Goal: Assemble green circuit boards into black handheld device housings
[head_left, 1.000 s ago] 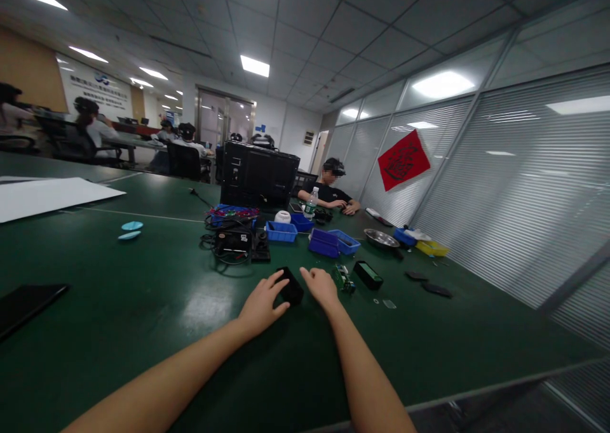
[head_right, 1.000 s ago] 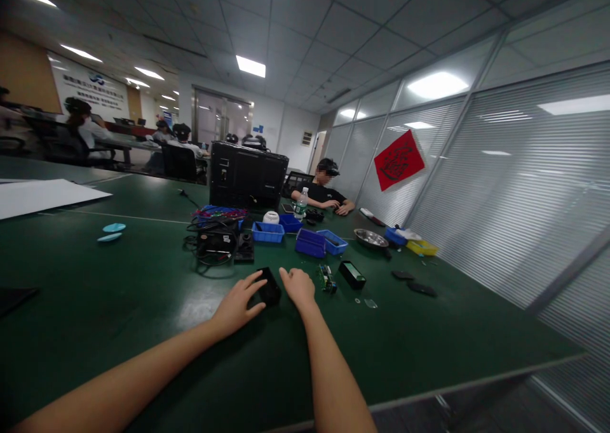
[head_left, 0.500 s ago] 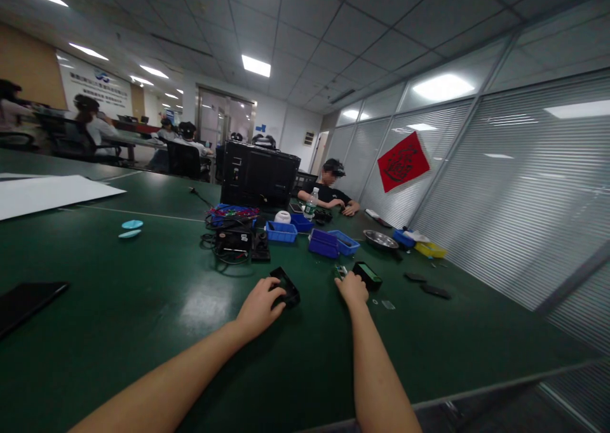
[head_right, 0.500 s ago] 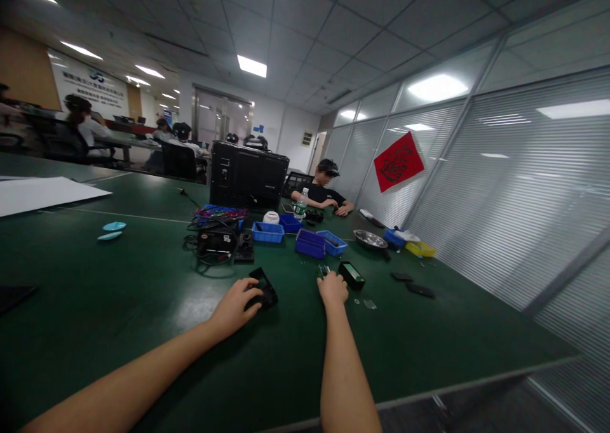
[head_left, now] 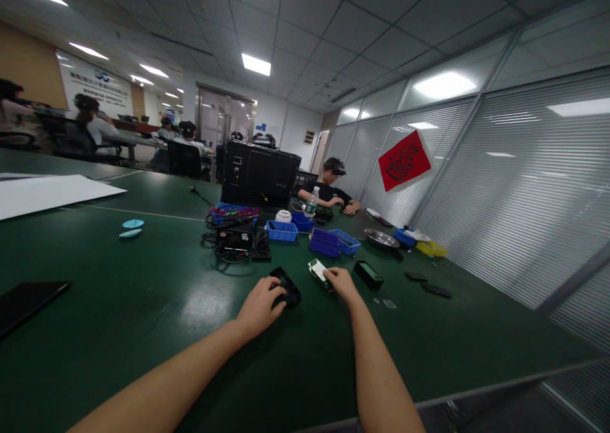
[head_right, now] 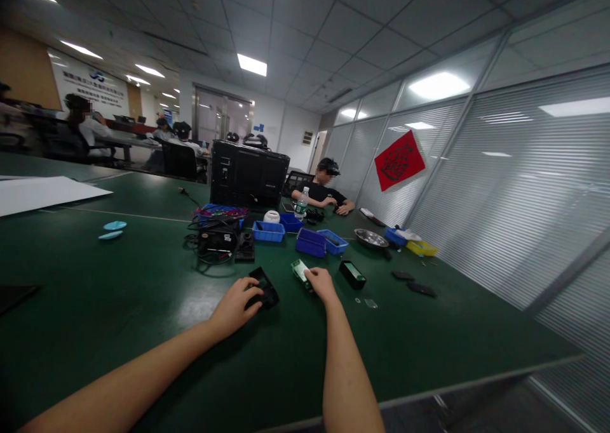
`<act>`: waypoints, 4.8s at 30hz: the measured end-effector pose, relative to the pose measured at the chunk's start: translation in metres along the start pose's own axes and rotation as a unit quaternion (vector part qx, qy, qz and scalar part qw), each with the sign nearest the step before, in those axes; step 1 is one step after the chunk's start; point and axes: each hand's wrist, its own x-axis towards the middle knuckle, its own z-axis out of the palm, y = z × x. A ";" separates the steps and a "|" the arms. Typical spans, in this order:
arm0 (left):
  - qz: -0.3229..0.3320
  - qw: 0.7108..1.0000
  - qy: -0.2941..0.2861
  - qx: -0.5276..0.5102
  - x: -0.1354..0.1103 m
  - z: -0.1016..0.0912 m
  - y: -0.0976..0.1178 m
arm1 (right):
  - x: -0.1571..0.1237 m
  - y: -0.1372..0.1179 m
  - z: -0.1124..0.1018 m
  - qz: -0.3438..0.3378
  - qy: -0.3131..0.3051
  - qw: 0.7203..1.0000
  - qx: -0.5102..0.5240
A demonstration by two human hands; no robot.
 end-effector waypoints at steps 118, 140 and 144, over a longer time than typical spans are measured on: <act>-0.108 0.993 -0.006 -0.053 0.003 -0.004 -0.017 | -0.047 -0.076 0.010 -0.222 -0.222 0.946 0.078; -0.138 0.987 -0.029 -0.071 0.004 -0.005 -0.019 | -0.048 -0.075 0.023 -0.238 -0.176 0.953 0.072; -0.137 0.987 -0.040 -0.071 0.005 -0.005 -0.018 | -0.050 -0.077 0.022 -0.251 -0.169 0.951 0.058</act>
